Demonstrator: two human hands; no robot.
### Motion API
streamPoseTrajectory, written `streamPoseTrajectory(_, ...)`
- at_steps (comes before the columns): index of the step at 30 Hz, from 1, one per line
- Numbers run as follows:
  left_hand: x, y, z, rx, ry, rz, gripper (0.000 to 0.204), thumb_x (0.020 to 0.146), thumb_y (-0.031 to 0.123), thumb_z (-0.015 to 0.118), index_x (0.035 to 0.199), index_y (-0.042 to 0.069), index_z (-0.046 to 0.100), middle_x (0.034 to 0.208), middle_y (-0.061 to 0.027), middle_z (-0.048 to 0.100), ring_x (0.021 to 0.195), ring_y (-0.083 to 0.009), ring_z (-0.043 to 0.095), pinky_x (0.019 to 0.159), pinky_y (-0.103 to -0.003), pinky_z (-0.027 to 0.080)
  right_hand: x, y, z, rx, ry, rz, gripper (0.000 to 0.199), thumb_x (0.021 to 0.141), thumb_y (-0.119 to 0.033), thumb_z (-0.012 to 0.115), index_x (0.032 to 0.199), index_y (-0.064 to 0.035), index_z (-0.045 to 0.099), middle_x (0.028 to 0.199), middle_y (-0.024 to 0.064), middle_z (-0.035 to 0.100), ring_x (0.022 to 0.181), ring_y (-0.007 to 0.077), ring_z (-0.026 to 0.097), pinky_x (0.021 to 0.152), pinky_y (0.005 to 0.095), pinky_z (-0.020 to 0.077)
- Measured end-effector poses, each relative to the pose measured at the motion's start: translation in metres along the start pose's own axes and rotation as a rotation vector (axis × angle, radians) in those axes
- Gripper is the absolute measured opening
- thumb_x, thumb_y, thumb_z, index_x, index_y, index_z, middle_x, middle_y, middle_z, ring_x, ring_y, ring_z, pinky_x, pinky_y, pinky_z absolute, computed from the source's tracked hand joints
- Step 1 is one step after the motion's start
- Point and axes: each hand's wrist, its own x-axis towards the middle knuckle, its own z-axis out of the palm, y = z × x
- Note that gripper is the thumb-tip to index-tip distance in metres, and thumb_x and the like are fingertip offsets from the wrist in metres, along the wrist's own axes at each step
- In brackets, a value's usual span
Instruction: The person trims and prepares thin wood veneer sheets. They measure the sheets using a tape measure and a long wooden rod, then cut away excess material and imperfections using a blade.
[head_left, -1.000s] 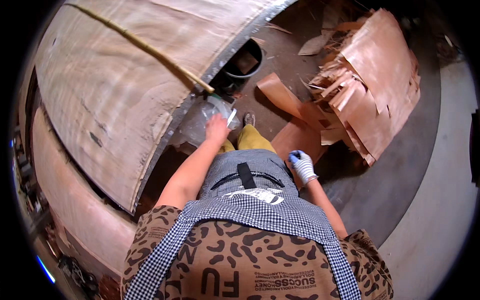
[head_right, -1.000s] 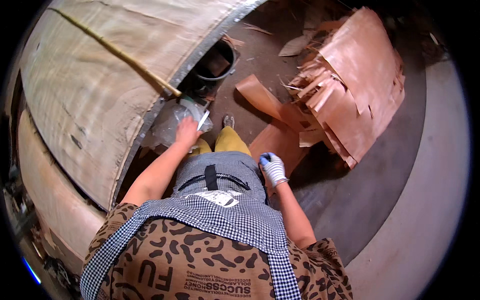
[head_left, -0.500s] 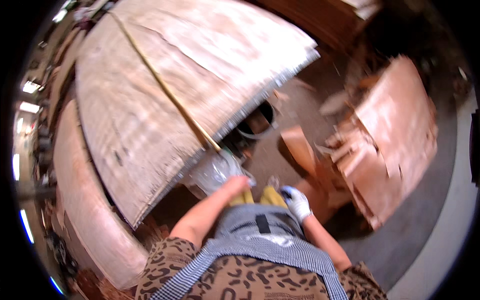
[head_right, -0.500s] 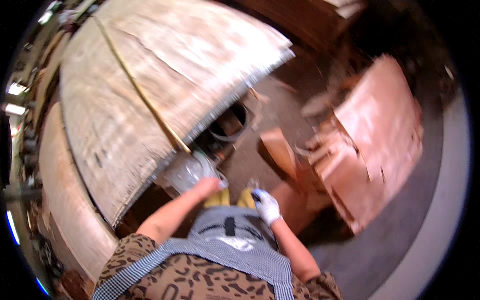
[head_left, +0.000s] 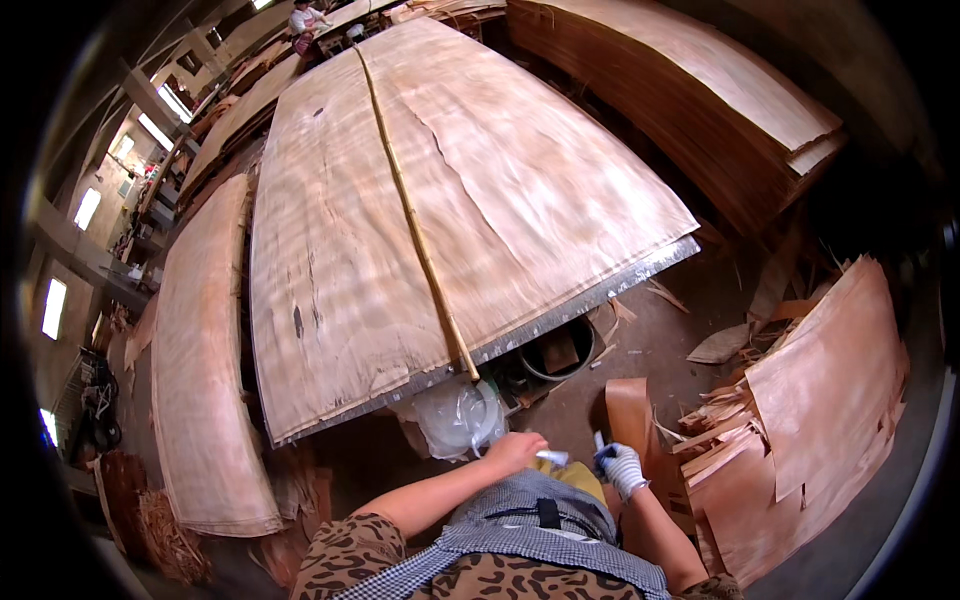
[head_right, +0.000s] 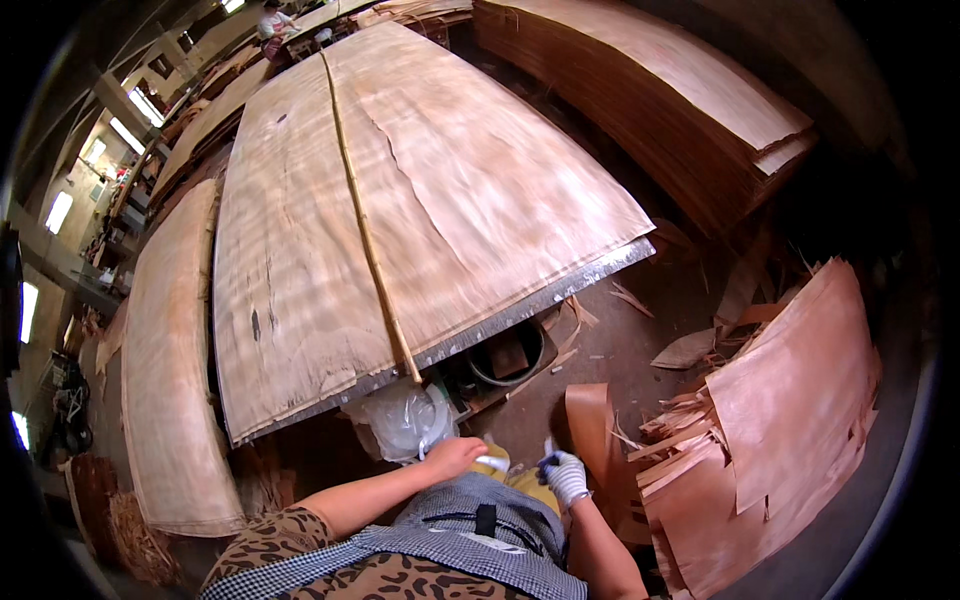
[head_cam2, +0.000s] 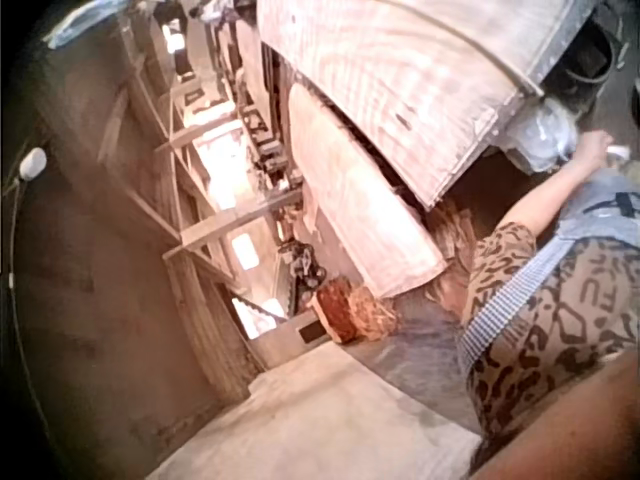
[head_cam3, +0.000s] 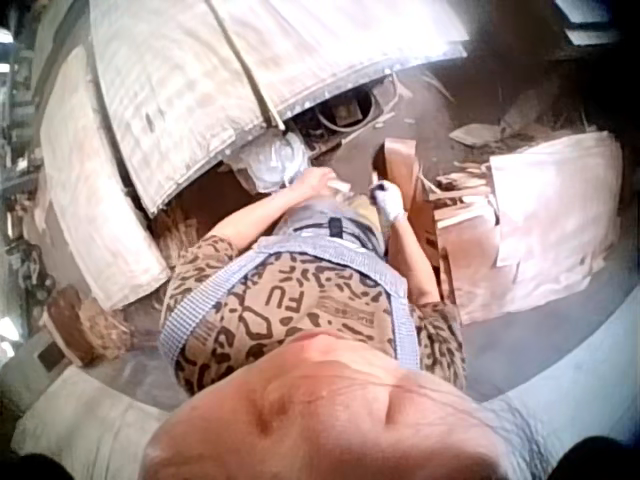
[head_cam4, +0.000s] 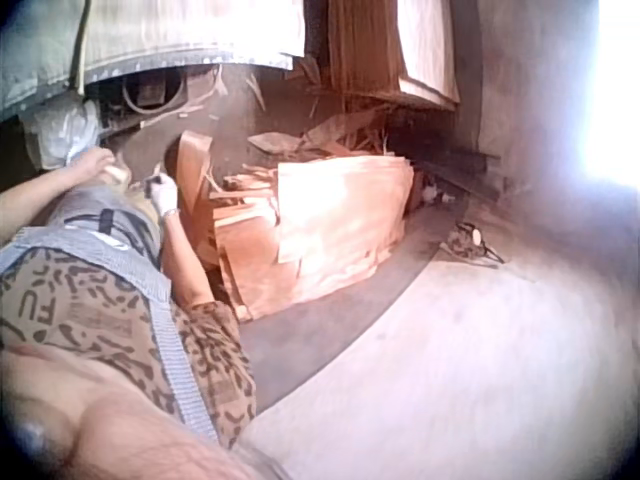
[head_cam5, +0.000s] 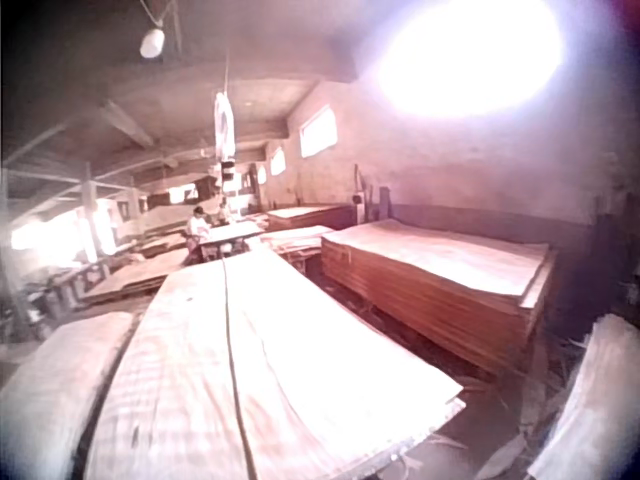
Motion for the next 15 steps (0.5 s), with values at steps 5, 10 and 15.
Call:
streamPoseTrajectory(5, 0.054, -0.025, 0.022, 0.159, 0.305, 0.418, 0.035, 0.081, 0.031, 0.054, 0.105, 0.006, 0.057, 0.129, -0.0201, 0.036, 0.093, -0.0324, 0.057, 0.081, -0.039, 0.044, 0.016, -0.075, 0.015, 0.413, -0.135, 0.085, 0.011, 0.081, -0.014, 0.057, 0.082, -0.0035, 0.058, 0.07, 0.007, 0.061, 0.061, 0.0141, 0.059, 0.049, 0.023, 0.0452)
streamPoseTrajectory(10, 0.104, -0.033, -0.01, -0.649, -0.094, -0.048, 0.02, 0.079, 0.013, 0.055, 0.097, 0.003, 0.06, 0.082, -0.0069, 0.062, 0.074, -0.0186, 0.06, 0.068, -0.032, 0.046, 0.091, -0.117, 0.01, 0.269, -0.243, 0.023, 0.012, 0.075, -0.016, 0.062, 0.077, -0.0039, 0.06, 0.065, 0.0068, 0.061, 0.061, 0.0133, 0.059, 0.048, 0.0247, 0.0443)
streamPoseTrajectory(15, 0.156, 0.022, -0.045, 0.574, 0.301, 0.032, 0.05, 0.076, 0.022, 0.058, 0.121, 0.007, 0.044, 0.121, -0.0085, 0.047, 0.102, -0.028, 0.05, 0.083, -0.046, 0.04, 0.203, -0.095, -0.002, -0.63, 0.392, -0.185, 0.024, 0.071, -0.024, 0.057, 0.082, -0.003, 0.062, 0.08, 0.0171, 0.063, 0.071, 0.0291, 0.061, 0.063, 0.0386, 0.0484)
